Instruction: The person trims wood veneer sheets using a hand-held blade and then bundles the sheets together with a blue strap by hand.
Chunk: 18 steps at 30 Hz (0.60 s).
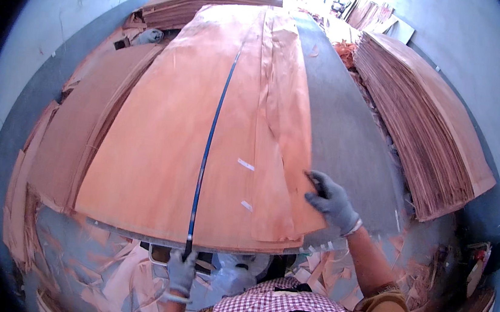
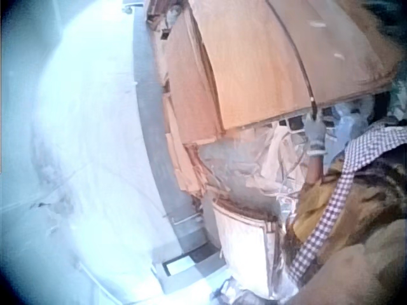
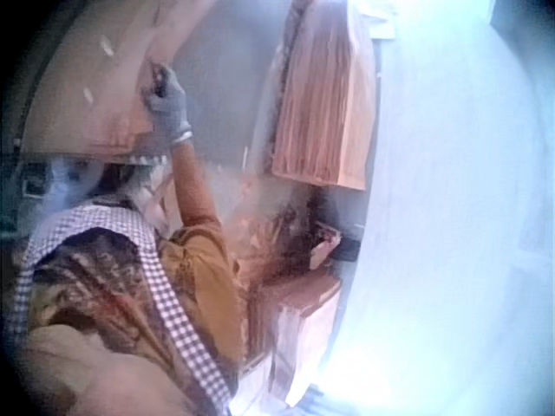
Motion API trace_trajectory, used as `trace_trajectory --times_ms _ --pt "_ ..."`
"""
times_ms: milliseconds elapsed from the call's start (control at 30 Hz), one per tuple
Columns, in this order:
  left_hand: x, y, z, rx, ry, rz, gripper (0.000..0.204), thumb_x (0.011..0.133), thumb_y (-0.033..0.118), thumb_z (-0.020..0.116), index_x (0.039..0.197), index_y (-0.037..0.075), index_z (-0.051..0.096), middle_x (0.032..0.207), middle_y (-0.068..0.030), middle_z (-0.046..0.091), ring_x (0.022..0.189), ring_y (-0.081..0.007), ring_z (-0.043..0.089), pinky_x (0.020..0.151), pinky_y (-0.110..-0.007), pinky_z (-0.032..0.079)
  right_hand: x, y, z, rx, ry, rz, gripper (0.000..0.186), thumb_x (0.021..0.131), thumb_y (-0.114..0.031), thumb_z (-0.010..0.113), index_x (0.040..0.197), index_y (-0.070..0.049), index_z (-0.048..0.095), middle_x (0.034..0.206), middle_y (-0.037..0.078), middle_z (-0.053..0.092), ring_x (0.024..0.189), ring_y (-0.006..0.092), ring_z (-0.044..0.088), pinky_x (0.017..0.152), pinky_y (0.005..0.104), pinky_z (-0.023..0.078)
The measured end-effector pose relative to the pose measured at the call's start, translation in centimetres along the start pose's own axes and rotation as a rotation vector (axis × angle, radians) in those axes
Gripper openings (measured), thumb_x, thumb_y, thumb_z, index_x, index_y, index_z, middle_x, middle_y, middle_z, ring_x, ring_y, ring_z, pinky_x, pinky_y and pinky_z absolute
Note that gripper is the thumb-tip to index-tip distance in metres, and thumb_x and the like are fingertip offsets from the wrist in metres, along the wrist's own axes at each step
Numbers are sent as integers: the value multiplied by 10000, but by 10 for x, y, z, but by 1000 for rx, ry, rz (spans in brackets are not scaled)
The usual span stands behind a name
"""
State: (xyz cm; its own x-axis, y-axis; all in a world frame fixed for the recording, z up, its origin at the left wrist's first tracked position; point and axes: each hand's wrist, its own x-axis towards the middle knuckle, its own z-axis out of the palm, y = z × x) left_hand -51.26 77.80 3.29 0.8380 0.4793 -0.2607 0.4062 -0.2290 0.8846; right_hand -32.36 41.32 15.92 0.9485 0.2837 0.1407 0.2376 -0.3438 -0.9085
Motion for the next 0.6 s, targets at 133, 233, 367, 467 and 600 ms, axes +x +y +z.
trace_trajectory --times_ms 133,233,367,467,600 --pt "-37 -38 -13 314 226 209 258 847 208 682 859 -40 612 686 -76 597 696 -247 582 640 -416 459 34 -26 43 -328 -171 7 477 834 -187 674 1253 -39 501 941 149 645 852 208 640 750 329 501" --pt "-57 -52 -30 378 296 266 240 843 181 688 887 -41 608 688 -88 591 658 -216 576 604 -380 460 60 -42 83 -395 -303 -82 357 839 -183 621 1151 -45 517 786 190 622 655 277 649 605 373 511" --pt "-76 -52 -58 566 210 250 501 907 319 580 1361 121 508 1312 -196 544 1112 -293 583 896 -392 461 93 -56 130 -395 -554 79 277 824 -178 592 1043 -26 517 777 181 636 676 317 654 603 420 507" --pt "-79 -44 -65 533 226 380 441 906 293 580 1300 96 556 1246 -194 581 1013 -321 605 840 -402 475 112 -54 172 -399 -684 100 230 806 -174 610 963 -24 533 776 158 639 712 306 658 627 438 507" --pt "-67 -27 -51 732 104 320 348 903 290 588 1192 105 641 1073 -140 655 869 -305 607 771 -383 485 123 -27 223 -469 -744 -105 218 784 -185 654 908 -29 566 798 166 636 721 284 654 637 419 513"
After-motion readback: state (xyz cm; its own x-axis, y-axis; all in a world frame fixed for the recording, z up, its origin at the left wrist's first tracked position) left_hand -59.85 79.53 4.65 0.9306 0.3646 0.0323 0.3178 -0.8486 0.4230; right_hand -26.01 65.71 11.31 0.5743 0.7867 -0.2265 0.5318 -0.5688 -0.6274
